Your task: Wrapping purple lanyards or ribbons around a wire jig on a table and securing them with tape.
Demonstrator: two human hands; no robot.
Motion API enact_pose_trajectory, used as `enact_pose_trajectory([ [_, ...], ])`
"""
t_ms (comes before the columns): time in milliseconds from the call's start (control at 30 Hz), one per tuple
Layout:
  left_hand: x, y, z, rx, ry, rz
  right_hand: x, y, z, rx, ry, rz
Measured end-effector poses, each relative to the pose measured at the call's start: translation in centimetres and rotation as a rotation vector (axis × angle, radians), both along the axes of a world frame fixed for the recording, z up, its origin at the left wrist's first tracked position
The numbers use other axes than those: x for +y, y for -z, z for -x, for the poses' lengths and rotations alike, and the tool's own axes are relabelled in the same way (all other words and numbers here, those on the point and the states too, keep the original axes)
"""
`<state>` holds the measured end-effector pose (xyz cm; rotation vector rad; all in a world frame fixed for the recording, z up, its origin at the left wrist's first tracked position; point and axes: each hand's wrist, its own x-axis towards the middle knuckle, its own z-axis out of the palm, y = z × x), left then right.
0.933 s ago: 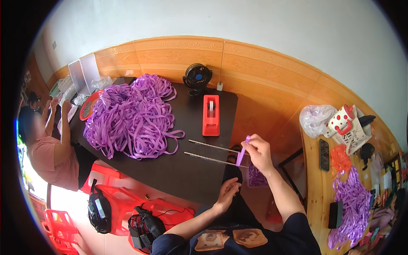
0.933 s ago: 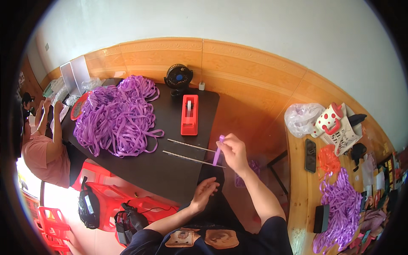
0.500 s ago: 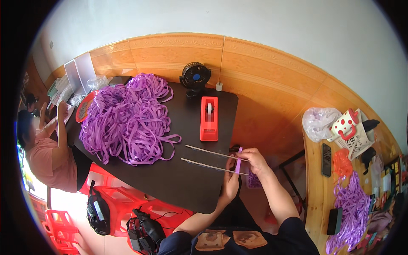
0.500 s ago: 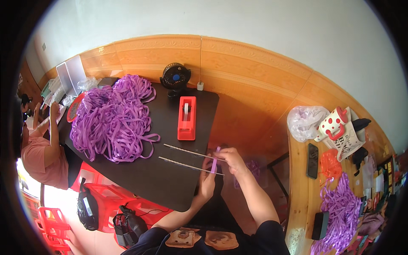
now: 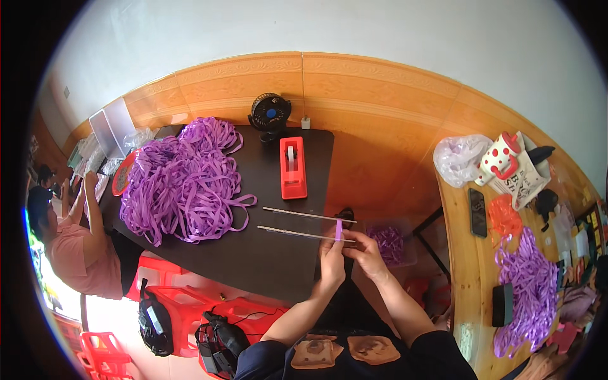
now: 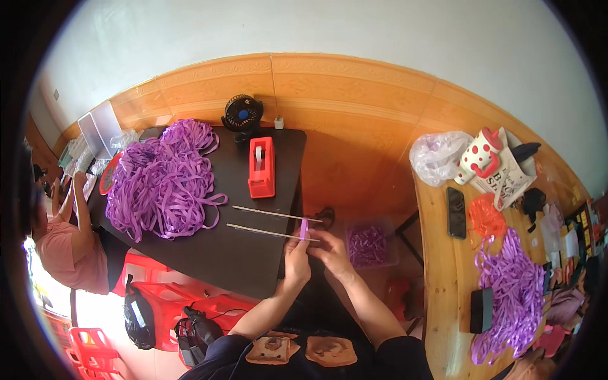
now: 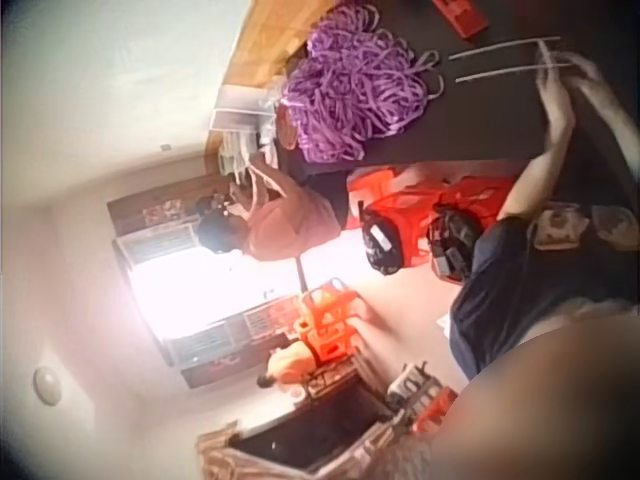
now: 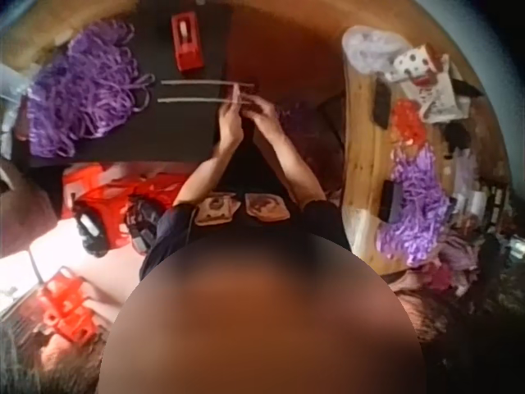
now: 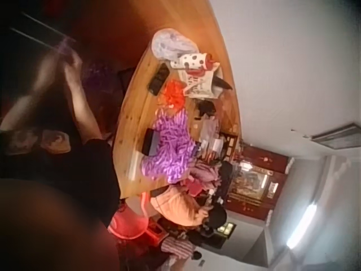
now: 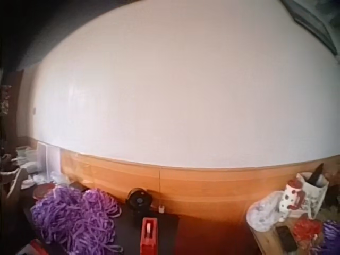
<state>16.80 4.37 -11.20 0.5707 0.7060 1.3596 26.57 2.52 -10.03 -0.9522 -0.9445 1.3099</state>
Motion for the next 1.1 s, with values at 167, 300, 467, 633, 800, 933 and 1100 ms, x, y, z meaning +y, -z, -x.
enact_pose_trajectory([
  [167, -0.4, 0.4, 0.3, -0.003, -0.025, 0.014, -0.5, 1.3, 1.4, 0.003, 0.04, -0.008],
  [300, -0.8, -0.1, 0.2, -0.017, -0.03, 0.011, -0.9, 1.6, 2.5, 0.041, 0.105, -0.017],
  [467, -1.3, -1.1, 0.3, 0.003, -0.057, 0.056, -1.2, 1.7, 3.3, 0.033, 0.171, -0.031],
  [633, -2.2, -2.4, 1.1, 0.064, 0.009, 0.013, -1.3, 1.5, 4.1, 0.128, 0.162, 0.021],
  [800, -2.7, -4.3, 2.2, 0.051, 0.049, 0.061, -1.5, 0.5, 4.6, 0.278, 0.138, 0.07],
  [933, -2.5, -6.4, 3.5, 0.045, 0.153, 0.187, -1.6, -0.9, 4.7, 0.292, 0.1, 0.176],
  [1100, -1.8, -7.3, 4.6, 0.052, 0.263, 0.297, -1.6, -0.9, 4.7, 0.274, 0.103, 0.225],
])
